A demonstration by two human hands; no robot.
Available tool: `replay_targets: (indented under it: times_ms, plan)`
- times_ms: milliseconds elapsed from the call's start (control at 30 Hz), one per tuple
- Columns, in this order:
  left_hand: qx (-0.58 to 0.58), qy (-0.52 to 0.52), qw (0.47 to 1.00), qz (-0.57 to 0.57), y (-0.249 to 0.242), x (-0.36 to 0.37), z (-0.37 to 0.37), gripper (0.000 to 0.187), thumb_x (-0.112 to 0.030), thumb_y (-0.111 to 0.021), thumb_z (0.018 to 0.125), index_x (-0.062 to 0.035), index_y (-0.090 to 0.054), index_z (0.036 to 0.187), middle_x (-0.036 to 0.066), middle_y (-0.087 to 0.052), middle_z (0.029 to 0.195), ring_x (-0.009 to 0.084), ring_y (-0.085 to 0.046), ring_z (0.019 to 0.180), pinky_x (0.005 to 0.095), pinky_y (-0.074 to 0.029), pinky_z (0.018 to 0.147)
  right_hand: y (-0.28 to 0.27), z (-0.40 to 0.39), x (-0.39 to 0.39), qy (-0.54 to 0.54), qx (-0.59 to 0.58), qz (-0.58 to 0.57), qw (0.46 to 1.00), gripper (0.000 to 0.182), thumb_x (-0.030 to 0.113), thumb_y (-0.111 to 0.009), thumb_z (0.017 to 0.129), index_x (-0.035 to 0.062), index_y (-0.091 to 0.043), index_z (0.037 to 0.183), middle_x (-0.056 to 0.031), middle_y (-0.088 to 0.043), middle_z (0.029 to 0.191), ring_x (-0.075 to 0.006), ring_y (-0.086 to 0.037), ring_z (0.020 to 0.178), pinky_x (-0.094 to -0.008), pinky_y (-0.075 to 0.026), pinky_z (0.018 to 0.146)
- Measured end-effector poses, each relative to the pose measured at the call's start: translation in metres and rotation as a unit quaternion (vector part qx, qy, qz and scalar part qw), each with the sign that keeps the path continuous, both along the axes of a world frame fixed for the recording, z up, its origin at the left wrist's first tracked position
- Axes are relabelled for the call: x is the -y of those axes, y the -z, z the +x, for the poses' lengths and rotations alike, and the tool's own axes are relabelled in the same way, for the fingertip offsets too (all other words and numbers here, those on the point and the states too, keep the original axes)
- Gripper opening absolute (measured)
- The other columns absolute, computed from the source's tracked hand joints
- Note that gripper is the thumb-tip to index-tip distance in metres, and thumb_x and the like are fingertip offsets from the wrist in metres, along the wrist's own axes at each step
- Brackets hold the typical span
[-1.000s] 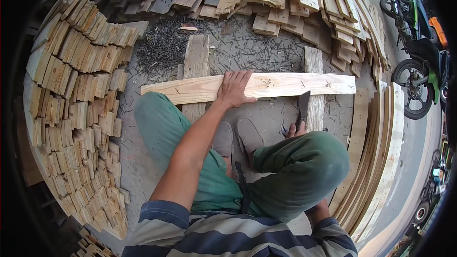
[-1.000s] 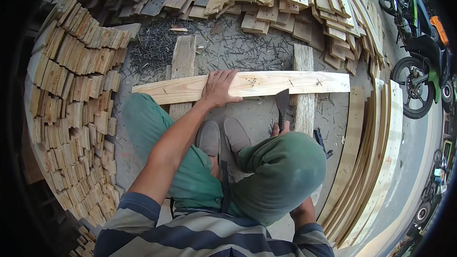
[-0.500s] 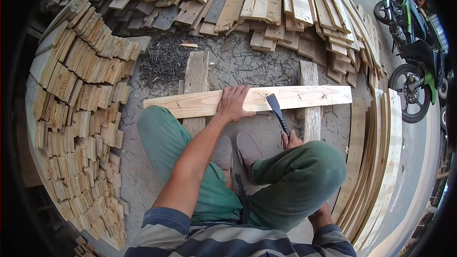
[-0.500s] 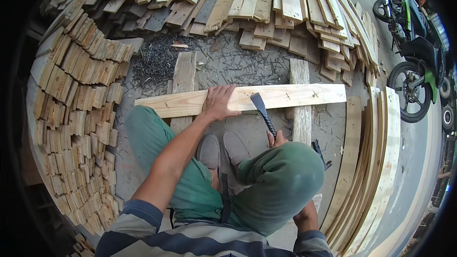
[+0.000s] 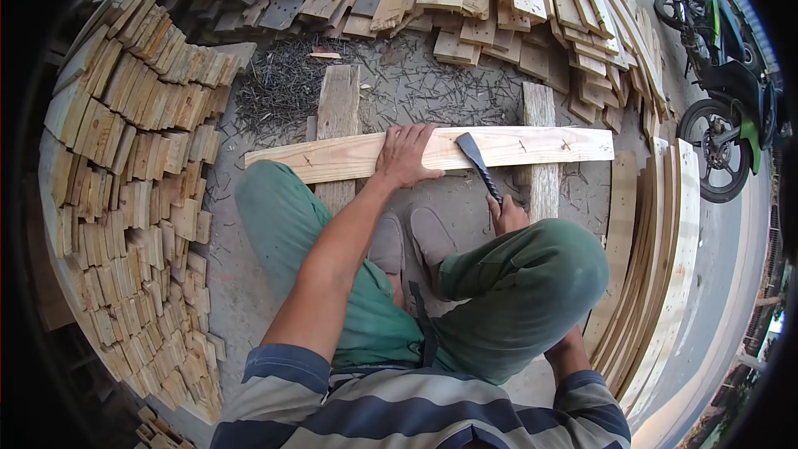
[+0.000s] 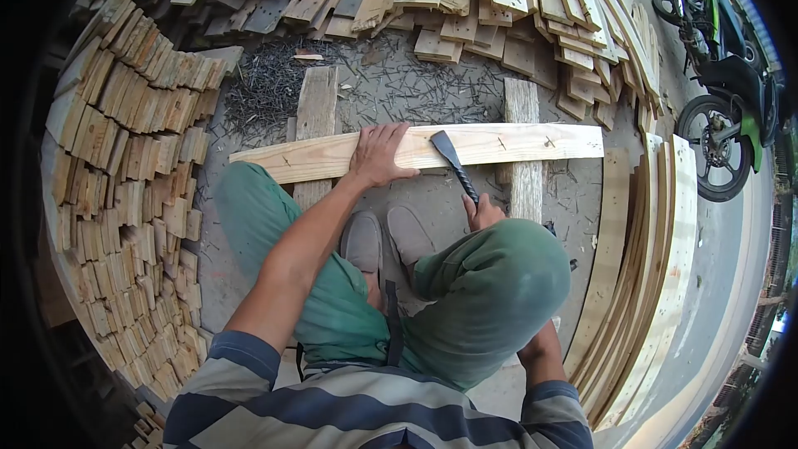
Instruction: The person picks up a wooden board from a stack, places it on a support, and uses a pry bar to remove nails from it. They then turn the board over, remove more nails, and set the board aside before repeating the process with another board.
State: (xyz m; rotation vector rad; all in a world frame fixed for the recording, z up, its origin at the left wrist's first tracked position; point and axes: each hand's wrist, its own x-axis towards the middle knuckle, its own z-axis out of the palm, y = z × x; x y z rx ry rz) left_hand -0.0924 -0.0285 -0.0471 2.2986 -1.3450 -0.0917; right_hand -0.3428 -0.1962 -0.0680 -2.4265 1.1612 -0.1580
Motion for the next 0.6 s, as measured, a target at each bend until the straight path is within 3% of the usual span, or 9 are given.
replay_targets:
  times_ms: [33, 67, 133, 200, 267, 300, 367, 467, 600]
  plan:
    - [0.0, 0.001, 1.0, 0.003, 0.002, -0.003, -0.002, 0.099, -0.054, -0.079, 0.063, -0.0058, -0.043, 0.141, 0.011, -0.052, 0.13, 0.0264, -0.048, 0.122, 0.0441, -0.028, 0.108, 0.004, 0.004, -0.002, -0.018, -0.109, -0.004, 0.994, 0.039, 0.041, -0.053, 0.098, 0.0024, -0.056, 0.093, -0.0246, -0.059, 0.071, -0.0468, -0.057, 0.066, -0.0495, -0.043, 0.058]
    - [0.011, 0.0, 1.0, -0.001, 0.003, -0.003, 0.003, 0.099, -0.054, -0.079, 0.063, -0.0058, -0.043, 0.141, 0.011, -0.052, 0.13, 0.0264, -0.048, 0.122, 0.0441, -0.028, 0.108, 0.007, 0.011, -0.001, -0.018, -0.099, -0.008, 0.995, 0.039, 0.041, -0.053, 0.098, 0.0024, -0.056, 0.093, -0.0246, -0.059, 0.071, -0.0468, -0.057, 0.066, -0.0495, -0.043, 0.058]
    - [0.016, -0.009, 1.0, -0.007, 0.013, 0.0, 0.001, 0.098, -0.054, -0.08, 0.063, -0.006, -0.043, 0.14, 0.012, -0.052, 0.13, 0.0271, -0.048, 0.122, 0.0445, -0.027, 0.108, 0.0, 0.014, 0.007, 0.031, 0.139, 0.006, 0.99, 0.041, 0.044, -0.055, 0.098, 0.0046, -0.055, 0.086, -0.0225, -0.058, 0.064, -0.0458, -0.056, 0.06, -0.0507, -0.043, 0.057]
    - [-0.007, 0.002, 1.0, 0.004, 0.003, -0.002, -0.001, 0.1, -0.055, -0.08, 0.063, -0.0072, -0.042, 0.142, 0.012, -0.051, 0.132, 0.028, -0.048, 0.123, 0.045, -0.026, 0.109, -0.032, 0.031, 0.007, 0.087, 0.263, 0.14, 0.951, 0.041, 0.038, -0.058, 0.098, 0.0022, -0.053, 0.08, -0.0078, -0.048, 0.054, -0.0162, -0.048, 0.047, -0.0351, -0.038, 0.045]
    - [-0.003, 0.0, 1.0, 0.006, 0.005, 0.0, 0.0, 0.1, -0.055, -0.08, 0.063, -0.007, -0.042, 0.142, 0.012, -0.052, 0.131, 0.0278, -0.048, 0.122, 0.0447, -0.027, 0.109, -0.062, 0.06, 0.005, 0.088, 0.399, 0.249, 0.878, 0.039, 0.033, -0.061, 0.098, 0.0035, -0.051, 0.075, -0.0009, -0.046, 0.055, -0.0064, -0.044, 0.049, -0.0273, -0.033, 0.043]
    - [-0.004, 0.0, 1.0, 0.007, 0.007, -0.001, -0.002, 0.1, -0.055, -0.08, 0.063, -0.007, -0.042, 0.142, 0.012, -0.052, 0.131, 0.0278, -0.048, 0.122, 0.0447, -0.027, 0.109, -0.067, 0.072, 0.005, 0.089, 0.398, 0.25, 0.878, 0.039, 0.033, -0.061, 0.098, 0.0035, -0.051, 0.075, -0.0009, -0.046, 0.055, -0.0064, -0.044, 0.049, -0.0273, -0.033, 0.043]
    - [0.018, -0.005, 1.0, -0.002, 0.007, 0.0, 0.0, 0.101, -0.056, -0.079, 0.063, -0.0071, -0.042, 0.142, 0.012, -0.052, 0.13, 0.0275, -0.048, 0.121, 0.0441, -0.028, 0.108, -0.073, 0.099, 0.01, 0.014, 0.542, 0.288, 0.789, 0.037, 0.028, -0.064, 0.097, 0.0057, -0.05, 0.071, 0.0025, -0.046, 0.056, -0.0053, -0.041, 0.049, -0.0247, -0.031, 0.044]
    - [0.02, -0.009, 1.0, 0.0, 0.004, -0.001, 0.0, 0.101, -0.058, -0.079, 0.063, -0.0069, -0.042, 0.142, 0.012, -0.052, 0.13, 0.0274, -0.048, 0.121, 0.0436, -0.028, 0.108, -0.05, 0.123, 0.018, -0.04, 0.466, 0.106, 0.877, 0.039, 0.025, -0.066, 0.096, 0.0024, -0.051, 0.068, 0.0013, -0.044, 0.056, -0.0074, -0.038, 0.053, -0.0276, -0.032, 0.047]
    - [0.012, -0.001, 1.0, -0.001, 0.007, -0.001, 0.002, 0.102, -0.057, -0.08, 0.062, -0.0054, -0.042, 0.142, 0.012, -0.052, 0.131, 0.0271, -0.048, 0.122, 0.0435, -0.029, 0.108, -0.049, 0.129, 0.007, -0.108, 0.432, 0.075, 0.893, 0.031, 0.02, -0.068, 0.093, 0.0014, -0.055, 0.072, -0.0006, -0.046, 0.057, -0.0076, -0.039, 0.055, -0.0294, -0.036, 0.05]
